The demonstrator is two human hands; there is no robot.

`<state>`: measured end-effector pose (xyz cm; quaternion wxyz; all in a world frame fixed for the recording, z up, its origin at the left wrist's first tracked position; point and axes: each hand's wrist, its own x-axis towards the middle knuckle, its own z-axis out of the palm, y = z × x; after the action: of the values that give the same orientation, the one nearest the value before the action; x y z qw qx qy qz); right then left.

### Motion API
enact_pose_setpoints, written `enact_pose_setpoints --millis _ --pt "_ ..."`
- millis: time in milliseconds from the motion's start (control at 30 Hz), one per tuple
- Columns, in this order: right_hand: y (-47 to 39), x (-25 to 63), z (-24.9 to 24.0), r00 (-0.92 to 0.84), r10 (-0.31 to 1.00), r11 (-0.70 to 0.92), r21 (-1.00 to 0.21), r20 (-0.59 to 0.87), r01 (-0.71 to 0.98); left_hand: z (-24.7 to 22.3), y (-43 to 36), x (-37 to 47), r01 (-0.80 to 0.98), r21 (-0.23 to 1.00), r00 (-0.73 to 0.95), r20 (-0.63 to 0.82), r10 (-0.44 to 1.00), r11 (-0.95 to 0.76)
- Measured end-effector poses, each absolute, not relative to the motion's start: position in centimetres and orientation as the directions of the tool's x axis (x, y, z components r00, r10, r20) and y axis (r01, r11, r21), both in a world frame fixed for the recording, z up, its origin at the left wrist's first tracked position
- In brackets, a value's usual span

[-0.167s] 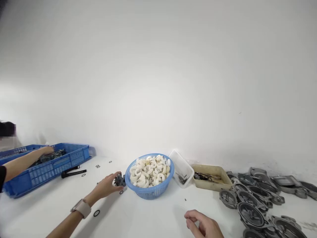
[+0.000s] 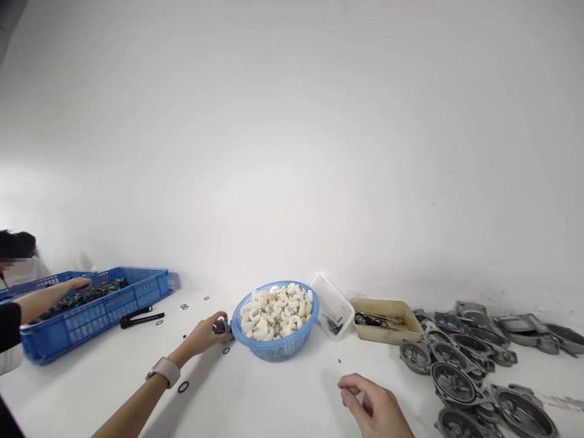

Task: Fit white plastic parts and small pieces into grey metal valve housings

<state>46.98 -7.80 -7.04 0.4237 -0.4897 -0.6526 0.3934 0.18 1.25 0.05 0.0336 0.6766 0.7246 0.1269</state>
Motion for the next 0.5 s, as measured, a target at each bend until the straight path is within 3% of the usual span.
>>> enact_pose_setpoints --millis 167,367,500 --pt "-7.2 47.3 -8.2 -0.142 0.966 0.252 -0.915 0.217 0.316 1.8 0.8 0.0 0.975 0.223 0.006 0.090 0.996 -0.026" --pt "-7.1 47.4 -7.5 -0.112 0.984 0.159 -0.959 0.136 0.234 7.2 -3.8 0.4 0.987 0.053 0.151 -0.010 0.988 -0.151" --pt "-7.5 46.8 -7.4 -0.139 0.970 0.225 -0.949 0.198 0.221 9.5 -8.0 4.0 0.943 0.002 0.332 -0.100 0.938 -0.333"
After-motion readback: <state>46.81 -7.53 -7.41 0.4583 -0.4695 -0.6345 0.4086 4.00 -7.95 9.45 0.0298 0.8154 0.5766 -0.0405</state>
